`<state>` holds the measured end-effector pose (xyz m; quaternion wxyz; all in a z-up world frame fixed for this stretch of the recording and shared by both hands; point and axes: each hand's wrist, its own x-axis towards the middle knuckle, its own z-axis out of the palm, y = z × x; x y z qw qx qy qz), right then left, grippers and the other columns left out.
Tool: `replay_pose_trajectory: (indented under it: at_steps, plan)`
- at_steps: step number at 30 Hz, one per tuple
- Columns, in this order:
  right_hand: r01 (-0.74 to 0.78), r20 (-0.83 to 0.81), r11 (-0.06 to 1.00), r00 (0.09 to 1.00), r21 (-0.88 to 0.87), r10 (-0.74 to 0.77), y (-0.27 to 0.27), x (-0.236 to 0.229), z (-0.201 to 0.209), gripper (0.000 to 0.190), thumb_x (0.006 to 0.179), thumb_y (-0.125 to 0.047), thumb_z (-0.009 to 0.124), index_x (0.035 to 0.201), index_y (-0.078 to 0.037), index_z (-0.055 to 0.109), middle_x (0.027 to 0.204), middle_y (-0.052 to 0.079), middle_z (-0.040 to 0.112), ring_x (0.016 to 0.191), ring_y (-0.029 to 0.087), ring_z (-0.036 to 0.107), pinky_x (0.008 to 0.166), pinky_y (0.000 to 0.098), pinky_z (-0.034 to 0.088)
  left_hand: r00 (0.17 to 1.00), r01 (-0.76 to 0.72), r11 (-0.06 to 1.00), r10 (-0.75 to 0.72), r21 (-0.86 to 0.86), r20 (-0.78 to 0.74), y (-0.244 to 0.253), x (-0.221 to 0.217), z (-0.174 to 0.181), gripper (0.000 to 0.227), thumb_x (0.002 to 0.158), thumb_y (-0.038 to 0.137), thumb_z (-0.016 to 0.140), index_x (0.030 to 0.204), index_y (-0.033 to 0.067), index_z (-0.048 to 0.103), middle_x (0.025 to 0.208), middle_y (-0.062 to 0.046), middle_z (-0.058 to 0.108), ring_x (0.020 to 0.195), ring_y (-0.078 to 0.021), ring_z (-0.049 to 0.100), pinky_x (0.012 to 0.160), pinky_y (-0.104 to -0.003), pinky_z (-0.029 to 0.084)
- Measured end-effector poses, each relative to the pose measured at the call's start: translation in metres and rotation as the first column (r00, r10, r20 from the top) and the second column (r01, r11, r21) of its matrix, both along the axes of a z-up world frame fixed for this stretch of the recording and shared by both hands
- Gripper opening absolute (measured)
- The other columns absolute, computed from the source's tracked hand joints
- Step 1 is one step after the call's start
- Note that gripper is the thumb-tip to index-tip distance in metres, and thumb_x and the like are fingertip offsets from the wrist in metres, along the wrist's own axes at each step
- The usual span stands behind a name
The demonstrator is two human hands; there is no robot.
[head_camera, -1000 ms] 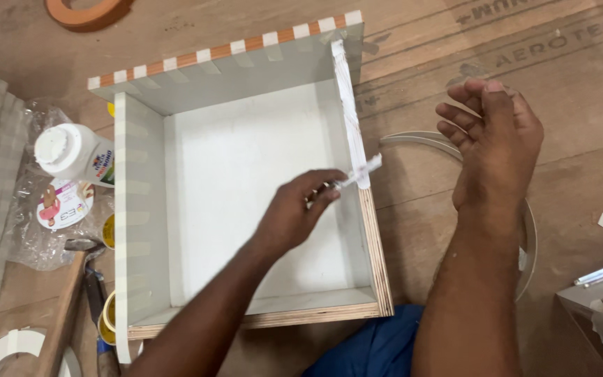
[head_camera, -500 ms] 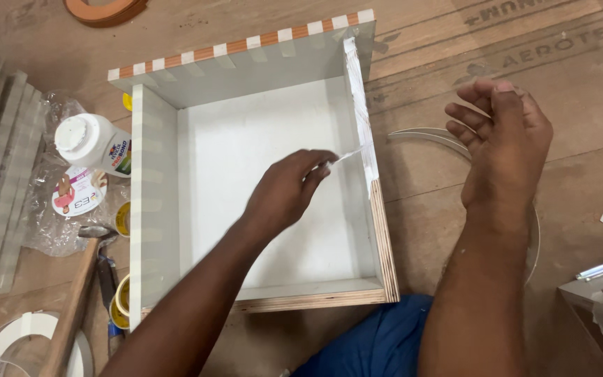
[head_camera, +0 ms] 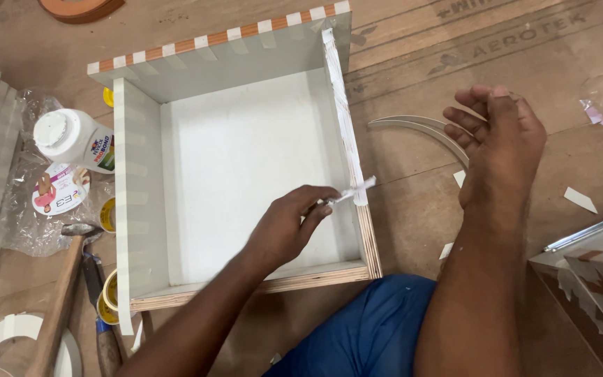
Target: The person applies white glue to the edge of a wooden drawer using a small spatula. They then place a white edge banding strip onto the glued edge and press it down firmly with their fingers to secure it.
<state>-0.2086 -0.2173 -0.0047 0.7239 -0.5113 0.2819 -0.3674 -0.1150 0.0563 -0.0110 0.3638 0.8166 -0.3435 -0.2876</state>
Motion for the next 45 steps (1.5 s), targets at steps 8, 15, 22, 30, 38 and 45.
replay_pose_trajectory:
  at_steps: [8,15,22,30,38,45]
  plan:
    - [0.009,-0.011,1.0,1.0,-0.029,-0.009,0.005,-0.014,0.006,0.028,0.108,-0.027,0.056,0.113,-0.001,0.065,0.109,0.013,0.073,0.095,0.024,0.074,0.083,0.0346,0.061,0.894,0.228,0.944,-0.3,0.239,0.334,0.03,-0.005,0.001,0.028,0.096,0.021,0.062,0.122,0.0158,0.069,0.121,-0.008,0.068,0.111,-0.0283,0.062,0.094,-0.043,0.05]
    - [-0.01,-0.009,1.0,1.0,-0.014,0.01,0.019,-0.022,0.009,0.027,0.108,-0.027,0.057,0.112,-0.001,0.065,0.109,0.013,0.072,0.094,0.023,0.073,0.084,0.0333,0.06,0.981,-0.009,0.998,-0.002,0.057,0.194,0.003,0.013,0.014,0.028,0.103,0.023,0.055,0.126,0.0127,0.068,0.118,-0.01,0.071,0.105,-0.0289,0.068,0.091,-0.041,0.054]
    - [0.039,-0.038,0.999,0.998,-0.034,-0.04,0.015,-0.033,0.01,0.026,0.107,-0.026,0.057,0.109,-0.002,0.066,0.108,0.012,0.073,0.092,0.022,0.073,0.081,0.0328,0.059,0.927,0.23,0.965,-0.256,0.122,0.275,0.016,-0.018,-0.002,0.031,0.102,0.022,0.054,0.128,0.0124,0.067,0.12,-0.01,0.07,0.108,-0.0318,0.065,0.092,-0.044,0.052]
    - [0.021,-0.062,0.999,0.998,-0.049,-0.024,0.013,-0.028,0.005,0.025,0.108,-0.025,0.056,0.11,-0.002,0.067,0.108,0.012,0.073,0.091,0.023,0.073,0.08,0.0325,0.06,0.914,0.273,0.948,-0.309,0.164,0.265,0.022,-0.037,0.027,0.029,0.099,0.022,0.057,0.124,0.0128,0.067,0.119,-0.007,0.069,0.104,-0.0291,0.065,0.087,-0.043,0.053]
    - [0.042,-0.089,0.991,0.995,-0.129,-0.053,0.009,-0.049,0.012,0.024,0.108,-0.023,0.055,0.111,-0.002,0.067,0.11,0.011,0.073,0.095,0.022,0.074,0.081,0.0329,0.06,0.758,0.427,0.89,-0.45,0.162,0.472,0.017,-0.055,0.025,0.033,0.091,0.009,0.059,0.122,0.0094,0.069,0.113,-0.011,0.066,0.104,-0.0292,0.065,0.091,-0.042,0.054]
    - [0.04,-0.056,0.991,0.997,-0.124,-0.048,0.007,-0.049,0.01,0.024,0.109,-0.024,0.056,0.111,-0.002,0.066,0.11,0.012,0.073,0.094,0.023,0.074,0.082,0.0336,0.06,0.939,0.208,0.955,-0.256,0.212,0.231,0.013,-0.029,0.026,0.029,0.1,0.017,0.057,0.127,0.0111,0.065,0.116,-0.011,0.065,0.103,-0.0291,0.065,0.087,-0.042,0.054]
